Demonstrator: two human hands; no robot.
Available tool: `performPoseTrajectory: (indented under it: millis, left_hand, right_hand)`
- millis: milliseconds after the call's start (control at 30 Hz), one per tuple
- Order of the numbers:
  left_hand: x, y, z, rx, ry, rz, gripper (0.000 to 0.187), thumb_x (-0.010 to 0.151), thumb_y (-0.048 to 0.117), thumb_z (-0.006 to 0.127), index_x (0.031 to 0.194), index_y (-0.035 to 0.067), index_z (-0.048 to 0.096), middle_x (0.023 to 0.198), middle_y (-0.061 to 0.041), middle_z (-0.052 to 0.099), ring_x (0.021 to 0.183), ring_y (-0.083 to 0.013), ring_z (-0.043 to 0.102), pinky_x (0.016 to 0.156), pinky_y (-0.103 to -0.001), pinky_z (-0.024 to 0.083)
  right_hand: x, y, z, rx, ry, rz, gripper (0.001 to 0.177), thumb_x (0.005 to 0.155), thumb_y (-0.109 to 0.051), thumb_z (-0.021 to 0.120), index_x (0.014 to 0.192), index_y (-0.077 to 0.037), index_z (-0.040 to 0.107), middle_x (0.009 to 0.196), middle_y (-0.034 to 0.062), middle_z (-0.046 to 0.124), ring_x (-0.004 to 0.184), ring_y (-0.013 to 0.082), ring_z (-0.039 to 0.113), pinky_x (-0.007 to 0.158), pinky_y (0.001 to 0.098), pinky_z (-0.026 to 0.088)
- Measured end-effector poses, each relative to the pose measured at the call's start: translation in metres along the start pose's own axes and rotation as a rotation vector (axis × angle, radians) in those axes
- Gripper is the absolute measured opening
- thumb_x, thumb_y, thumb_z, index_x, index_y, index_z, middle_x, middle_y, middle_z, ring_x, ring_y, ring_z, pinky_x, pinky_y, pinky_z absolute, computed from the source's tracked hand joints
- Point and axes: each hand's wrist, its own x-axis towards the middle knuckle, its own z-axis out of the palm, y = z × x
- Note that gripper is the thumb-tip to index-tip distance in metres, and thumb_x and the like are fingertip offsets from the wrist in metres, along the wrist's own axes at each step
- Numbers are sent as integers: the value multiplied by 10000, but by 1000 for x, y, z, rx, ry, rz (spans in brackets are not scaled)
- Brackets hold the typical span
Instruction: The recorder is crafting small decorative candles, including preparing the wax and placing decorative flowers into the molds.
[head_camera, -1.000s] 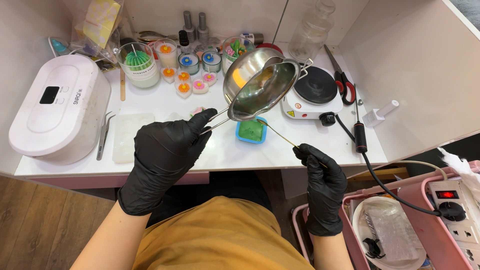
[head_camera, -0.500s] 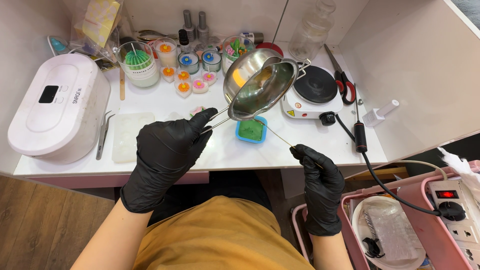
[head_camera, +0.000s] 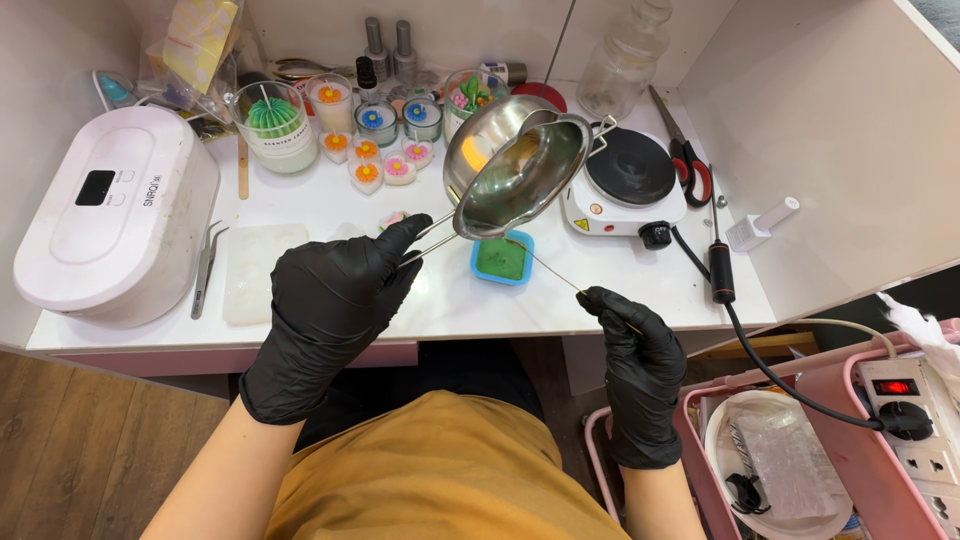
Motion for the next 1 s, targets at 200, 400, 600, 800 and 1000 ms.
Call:
performPoseTrajectory:
  millis: [200, 400, 600, 800, 1000]
  left_hand:
    - [0, 1, 0, 1, 2, 9, 426, 872, 293, 773, 1290, 240, 715, 587, -55, 631, 466, -245, 610, 423, -400, 438]
    - [-1, 1, -1, -17, 20, 7, 416, 872, 285, 783, 1281, 237, 723, 578, -52, 618, 469, -241, 609, 428, -395, 440]
    - [-1, 2, 0, -17, 25, 21, 417, 871, 291, 787, 1279, 240, 722, 575, -47, 612, 469, -239, 606, 430, -396, 441]
    - [0, 2, -1, -3, 21, 15, 427, 873, 287, 784, 1292, 235, 717, 576, -49, 613, 466, -239, 604, 430, -397, 441]
    - [0, 2, -1, -11, 14, 16, 427, 881, 290, 777, 1299, 233, 711, 596, -49, 625, 474, -238, 608, 433, -398, 439]
  right_hand:
    - [1, -1, 1, 22, 20, -9, 228, 1048, 22, 608, 1265, -25, 660, 1251, 141, 716, 1188, 258, 704, 1102, 431, 583]
    - [-2, 0, -1, 3, 1, 14, 226, 1047, 18, 603, 1259, -34, 662, 1246, 135, 722, 1177, 257, 711, 1083, 425, 586]
    - [0, 2, -1, 37, 26, -4, 224, 1061, 17, 598, 1268, -36, 663, 1257, 126, 716, 1189, 253, 705, 1101, 429, 588]
    - [1, 1, 1, -38, 2, 0, 225, 1045, 29, 607, 1253, -31, 668, 1235, 130, 724, 1168, 252, 714, 1076, 415, 590]
    - [1, 2, 0, -52, -1, -2, 224, 1042, 32, 609, 1249, -29, 665, 1230, 126, 726, 1160, 242, 720, 1069, 398, 591]
